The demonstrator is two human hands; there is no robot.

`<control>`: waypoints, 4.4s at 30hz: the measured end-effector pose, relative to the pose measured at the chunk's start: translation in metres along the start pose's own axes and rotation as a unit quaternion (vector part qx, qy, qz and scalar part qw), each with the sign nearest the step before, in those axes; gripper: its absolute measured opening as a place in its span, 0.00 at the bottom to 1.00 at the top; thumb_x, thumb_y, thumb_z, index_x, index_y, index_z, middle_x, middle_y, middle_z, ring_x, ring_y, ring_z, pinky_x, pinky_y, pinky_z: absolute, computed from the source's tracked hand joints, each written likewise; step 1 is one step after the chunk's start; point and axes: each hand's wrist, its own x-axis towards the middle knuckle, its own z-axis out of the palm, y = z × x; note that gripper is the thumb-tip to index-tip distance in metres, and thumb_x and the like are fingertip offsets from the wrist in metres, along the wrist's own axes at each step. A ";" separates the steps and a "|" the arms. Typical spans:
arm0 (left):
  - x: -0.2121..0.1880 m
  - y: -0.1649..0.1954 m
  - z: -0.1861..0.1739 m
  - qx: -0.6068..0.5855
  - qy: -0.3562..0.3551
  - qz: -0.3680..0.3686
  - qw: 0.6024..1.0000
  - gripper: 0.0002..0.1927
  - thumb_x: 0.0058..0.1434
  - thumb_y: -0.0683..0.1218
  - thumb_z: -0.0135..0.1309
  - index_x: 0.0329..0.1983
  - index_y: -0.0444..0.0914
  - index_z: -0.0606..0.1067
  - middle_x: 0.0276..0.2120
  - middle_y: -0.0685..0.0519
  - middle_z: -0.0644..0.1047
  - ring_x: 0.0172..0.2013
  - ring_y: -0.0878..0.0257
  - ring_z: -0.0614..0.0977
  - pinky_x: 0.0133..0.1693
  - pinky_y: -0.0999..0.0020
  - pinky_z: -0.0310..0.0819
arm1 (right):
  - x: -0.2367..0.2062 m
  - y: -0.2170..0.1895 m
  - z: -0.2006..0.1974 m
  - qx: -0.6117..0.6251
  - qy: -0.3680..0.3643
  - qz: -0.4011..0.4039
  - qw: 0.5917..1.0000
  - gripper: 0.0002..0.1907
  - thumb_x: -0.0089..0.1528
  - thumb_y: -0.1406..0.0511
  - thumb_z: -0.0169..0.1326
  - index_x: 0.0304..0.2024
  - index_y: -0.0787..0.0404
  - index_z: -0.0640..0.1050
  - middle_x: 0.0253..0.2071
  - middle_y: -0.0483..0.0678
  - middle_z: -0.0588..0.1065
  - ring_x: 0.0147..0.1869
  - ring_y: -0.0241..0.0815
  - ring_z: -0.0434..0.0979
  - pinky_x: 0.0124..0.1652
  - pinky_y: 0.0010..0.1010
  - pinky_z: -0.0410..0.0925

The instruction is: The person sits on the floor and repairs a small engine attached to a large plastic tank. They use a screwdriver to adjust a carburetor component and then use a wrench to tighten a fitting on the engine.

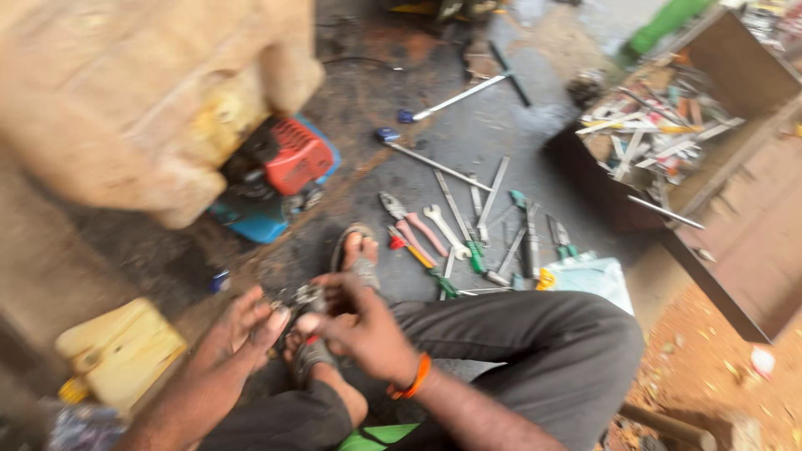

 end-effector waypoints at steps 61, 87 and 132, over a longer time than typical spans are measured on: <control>-0.009 0.045 0.056 0.025 -0.100 0.097 0.990 0.20 0.58 0.50 0.62 0.51 0.37 0.80 0.39 0.53 0.83 0.40 0.65 0.82 0.43 0.66 0.78 | 0.032 -0.127 -0.081 -0.266 -0.241 -0.071 0.931 0.15 0.61 0.64 0.62 0.49 0.63 0.79 0.45 0.49 0.81 0.49 0.42 0.82 0.48 0.35 0.73; 0.000 0.055 0.026 -0.096 -0.024 0.071 0.992 0.21 0.59 0.52 0.60 0.48 0.33 0.81 0.39 0.49 0.84 0.38 0.65 0.85 0.42 0.67 0.80 | 0.118 0.087 -0.262 -0.594 0.273 0.188 0.733 0.15 0.65 0.54 0.56 0.49 0.54 0.80 0.47 0.58 0.81 0.53 0.60 0.80 0.50 0.49 0.72; -0.043 0.067 0.073 0.519 0.036 0.220 0.825 0.13 0.64 0.50 0.58 0.41 0.35 0.81 0.48 0.46 0.74 0.49 0.49 0.76 0.43 0.53 0.79 | 0.029 -0.056 -0.033 -0.710 -0.053 -0.113 0.693 0.11 0.57 0.67 0.59 0.42 0.52 0.83 0.37 0.51 0.78 0.33 0.48 0.80 0.48 0.51 0.69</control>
